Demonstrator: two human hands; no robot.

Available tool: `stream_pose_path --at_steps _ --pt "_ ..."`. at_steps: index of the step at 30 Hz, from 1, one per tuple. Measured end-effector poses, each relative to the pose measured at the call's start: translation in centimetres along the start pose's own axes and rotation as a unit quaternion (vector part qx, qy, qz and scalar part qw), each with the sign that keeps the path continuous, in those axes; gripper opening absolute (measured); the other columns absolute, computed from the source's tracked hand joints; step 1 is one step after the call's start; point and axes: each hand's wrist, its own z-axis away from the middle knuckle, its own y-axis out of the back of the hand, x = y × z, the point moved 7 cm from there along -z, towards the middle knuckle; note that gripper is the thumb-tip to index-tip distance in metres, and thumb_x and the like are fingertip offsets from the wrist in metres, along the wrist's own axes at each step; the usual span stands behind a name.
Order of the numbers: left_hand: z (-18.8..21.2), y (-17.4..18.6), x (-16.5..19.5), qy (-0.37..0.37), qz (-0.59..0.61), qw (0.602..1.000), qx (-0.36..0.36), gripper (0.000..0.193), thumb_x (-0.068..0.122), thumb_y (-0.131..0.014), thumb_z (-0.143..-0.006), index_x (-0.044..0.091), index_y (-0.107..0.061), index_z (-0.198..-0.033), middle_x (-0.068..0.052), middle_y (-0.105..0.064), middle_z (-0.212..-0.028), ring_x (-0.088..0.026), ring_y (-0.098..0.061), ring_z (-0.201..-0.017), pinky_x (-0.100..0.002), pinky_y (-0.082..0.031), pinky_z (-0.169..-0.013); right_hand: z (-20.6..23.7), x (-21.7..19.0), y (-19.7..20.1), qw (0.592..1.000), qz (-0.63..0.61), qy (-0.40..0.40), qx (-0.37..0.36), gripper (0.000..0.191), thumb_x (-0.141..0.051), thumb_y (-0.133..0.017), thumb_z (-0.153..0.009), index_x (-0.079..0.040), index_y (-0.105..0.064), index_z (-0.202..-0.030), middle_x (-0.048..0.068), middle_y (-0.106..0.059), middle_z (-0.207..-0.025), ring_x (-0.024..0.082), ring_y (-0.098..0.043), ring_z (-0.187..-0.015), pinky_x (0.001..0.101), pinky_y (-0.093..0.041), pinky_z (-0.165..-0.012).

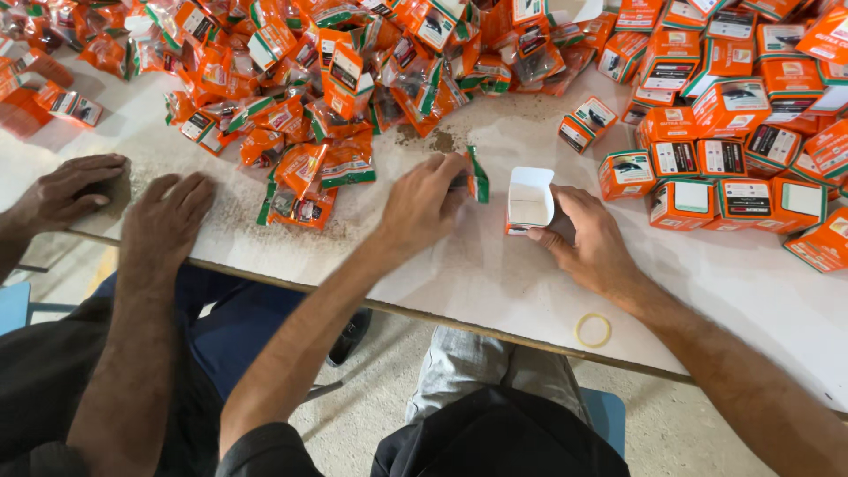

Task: The person picks small plastic-wrapped packets from a large pile on the table and places them one at a time into small orange cardboard boxes, folding the box flaps closed and setting filled boxes with the packed pile. The person repeats this packing cycle continuously throughout the clip.

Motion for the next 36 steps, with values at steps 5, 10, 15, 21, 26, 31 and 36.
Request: stream_pose_path --at_steps 5,10,15,21,26,31,36 --pt "1.7 1.0 6.8 -0.129 0.177 0.967 0.132 0.040 -0.007 -0.075 -0.084 0.006 -0.052 -0.115 -0.018 -0.059 -0.133 -0.037 -0.068 -0.117 -0.044 -0.061 -0.093 0.0 0.3 0.2 1.000 -0.005 -0.004 0.012 0.058 -0.026 -0.084 -0.082 0.007 -0.060 -0.123 0.024 -0.065 -0.118 0.043 -0.062 -0.109 0.0478 -0.049 -0.096" --pt "1.2 -1.6 9.1 -0.188 0.121 0.971 0.086 0.046 -0.007 -0.072 -0.086 0.007 -0.052 -0.125 -0.013 -0.061 -0.138 -0.040 -0.055 -0.144 -0.045 -0.054 -0.113 0.2 0.1 0.0 0.999 -0.029 -0.010 -0.012 0.050 -0.014 -0.080 -0.080 -0.001 -0.063 -0.125 0.020 -0.069 -0.114 0.040 -0.064 -0.107 0.0480 -0.048 -0.096" --pt "1.8 -2.8 8.5 -0.166 -0.011 0.985 0.050 0.052 0.020 -0.074 -0.090 0.004 -0.060 -0.137 -0.014 -0.061 -0.131 -0.045 -0.031 -0.152 -0.071 -0.018 -0.125 0.3 0.0 0.0 1.000 -0.004 -0.015 -0.023 0.053 -0.012 -0.077 -0.079 0.000 -0.061 -0.128 0.019 -0.068 -0.112 0.040 -0.064 -0.106 0.0498 -0.048 -0.096" --pt "1.3 -3.0 8.6 -0.079 -0.040 0.992 0.094 0.021 0.025 -0.075 -0.094 0.015 -0.070 -0.112 -0.022 -0.036 -0.155 -0.053 -0.018 -0.153 -0.071 -0.017 -0.124 0.7 -0.8 0.0 1.000 0.012 0.021 0.004 0.062 -0.026 -0.083 -0.082 0.005 -0.058 -0.130 0.024 -0.067 -0.118 0.043 -0.063 -0.109 0.0513 -0.048 -0.097" --pt "-0.4 -2.7 8.3 0.030 0.082 0.988 0.129 0.027 0.017 -0.074 -0.083 0.011 -0.067 -0.109 -0.028 -0.033 -0.153 -0.055 -0.027 -0.147 -0.058 -0.032 -0.120 0.7 -0.9 0.1 0.999 0.027 0.017 0.013 0.066 -0.026 -0.083 -0.081 0.007 -0.057 -0.132 0.026 -0.066 -0.124 0.044 -0.063 -0.114 0.0486 -0.050 -0.098" --pt "0.0 -6.5 4.2 0.303 0.331 0.890 -0.075 0.069 0.020 -0.070 -0.086 0.007 -0.040 -0.147 -0.022 -0.069 -0.114 -0.035 -0.073 -0.098 -0.040 -0.058 -0.082 1.0 -0.6 -0.1 1.000 -0.003 -0.018 0.008 0.073 -0.028 -0.082 -0.085 0.008 -0.051 -0.140 0.026 -0.066 -0.120 0.043 -0.064 -0.110 0.0490 -0.051 -0.094" --pt "-1.2 -6.6 3.6 0.199 0.266 0.943 -0.001 0.019 0.012 -0.063 -0.090 -0.004 -0.063 -0.102 -0.018 -0.073 -0.083 -0.025 -0.074 -0.072 -0.040 -0.056 -0.064 1.0 -1.5 0.5 0.998 -0.050 -0.037 0.021 0.067 -0.027 -0.081 -0.086 0.004 -0.048 -0.136 0.020 -0.070 -0.117 0.038 -0.068 -0.108 0.0457 -0.053 -0.089"
